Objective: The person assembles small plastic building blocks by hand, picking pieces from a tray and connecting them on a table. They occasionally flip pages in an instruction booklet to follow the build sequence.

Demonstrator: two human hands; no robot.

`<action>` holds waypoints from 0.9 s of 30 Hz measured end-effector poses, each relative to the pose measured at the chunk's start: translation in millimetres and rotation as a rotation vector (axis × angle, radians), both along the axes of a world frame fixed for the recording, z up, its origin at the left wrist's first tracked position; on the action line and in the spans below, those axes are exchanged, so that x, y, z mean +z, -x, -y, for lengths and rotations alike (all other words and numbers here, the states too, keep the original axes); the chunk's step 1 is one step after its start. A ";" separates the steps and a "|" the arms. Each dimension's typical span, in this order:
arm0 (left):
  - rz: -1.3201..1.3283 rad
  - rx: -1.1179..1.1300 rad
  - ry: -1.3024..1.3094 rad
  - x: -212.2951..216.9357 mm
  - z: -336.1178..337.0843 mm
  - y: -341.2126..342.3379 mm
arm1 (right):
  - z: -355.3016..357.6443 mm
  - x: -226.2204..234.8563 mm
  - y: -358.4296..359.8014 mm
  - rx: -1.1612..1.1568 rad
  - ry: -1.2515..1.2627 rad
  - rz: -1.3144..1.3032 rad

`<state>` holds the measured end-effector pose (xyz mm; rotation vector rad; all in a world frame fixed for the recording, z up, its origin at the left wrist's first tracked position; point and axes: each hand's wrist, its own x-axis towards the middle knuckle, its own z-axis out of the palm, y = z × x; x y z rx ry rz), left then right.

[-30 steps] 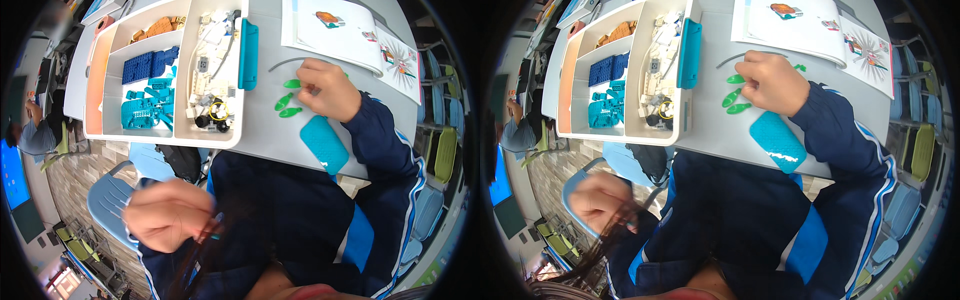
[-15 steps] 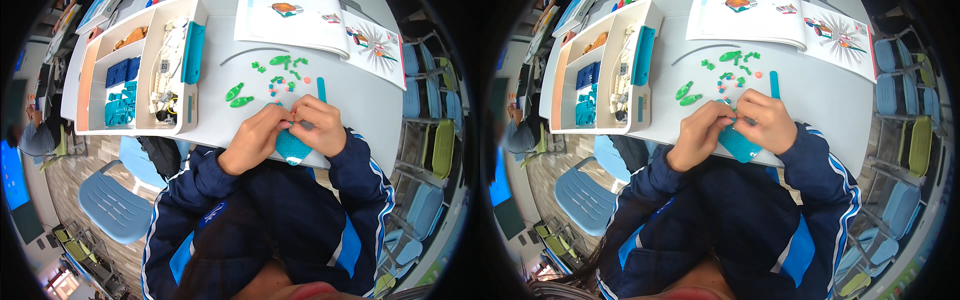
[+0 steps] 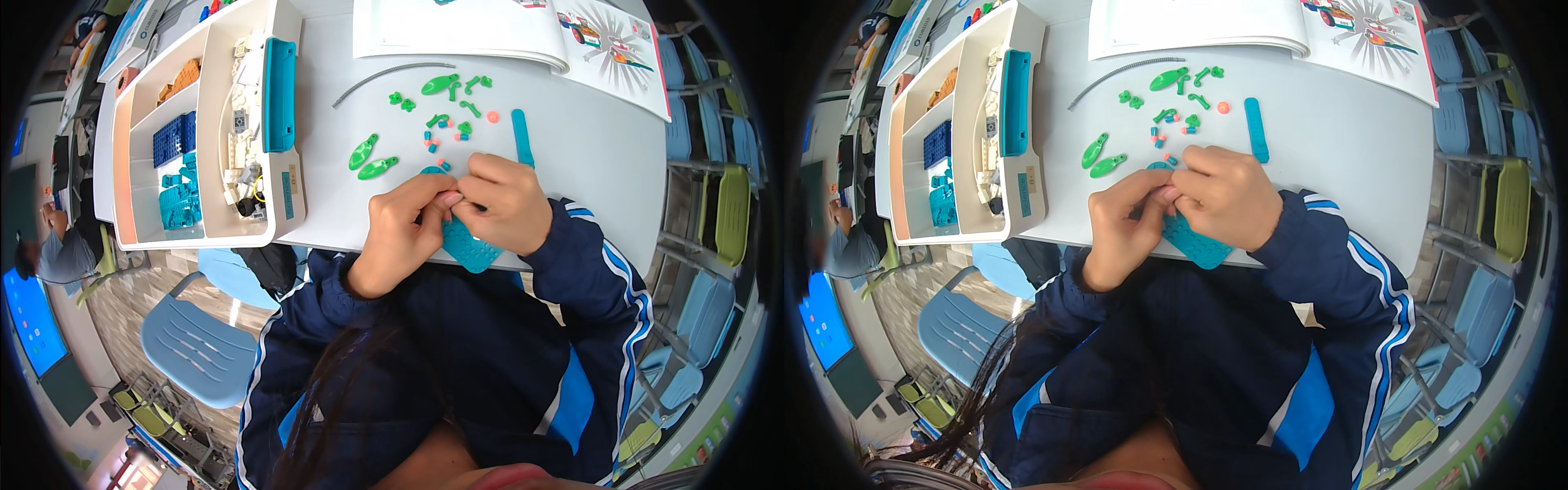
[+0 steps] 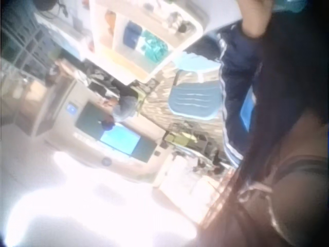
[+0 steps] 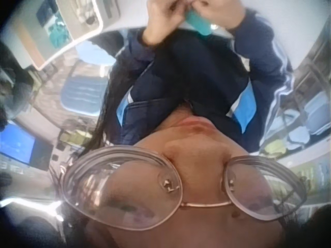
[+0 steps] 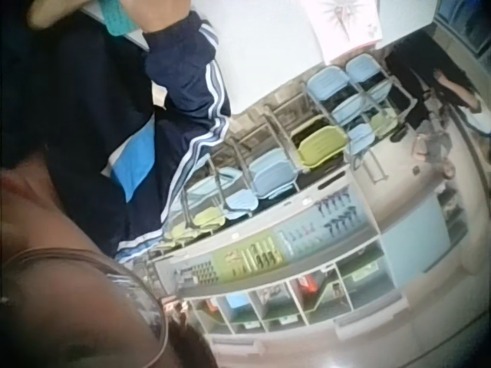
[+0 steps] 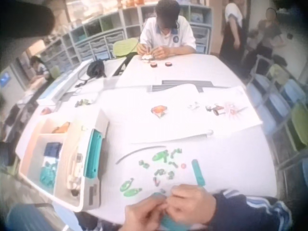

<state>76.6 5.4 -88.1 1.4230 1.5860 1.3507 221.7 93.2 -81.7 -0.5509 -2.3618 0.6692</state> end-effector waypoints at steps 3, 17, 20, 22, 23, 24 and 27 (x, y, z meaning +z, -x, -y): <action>0.019 0.018 0.011 -2.1 -0.2 -1.5 | -1.5 1.4 -0.8 -0.019 0.054 0.005; 0.271 0.184 -0.015 -10.5 2.6 1.2 | -16.6 3.3 -7.7 -0.156 0.260 -0.152; 0.350 0.219 -0.016 -9.0 2.5 2.4 | -16.6 0.7 -8.8 -0.153 0.396 -0.182; 0.408 0.242 -0.069 -8.6 3.6 2.5 | -15.0 -0.9 -8.8 -0.123 0.547 -0.220; 0.437 0.227 -0.079 -7.6 3.5 3.3 | -15.3 0.2 -9.0 -0.104 0.626 -0.246; 0.467 0.212 -0.089 -6.5 3.1 4.7 | -15.2 0.3 -9.4 -0.087 0.705 -0.270; 0.536 0.166 -0.107 -4.2 2.4 10.7 | -18.4 -2.9 -11.4 -0.031 0.855 -0.332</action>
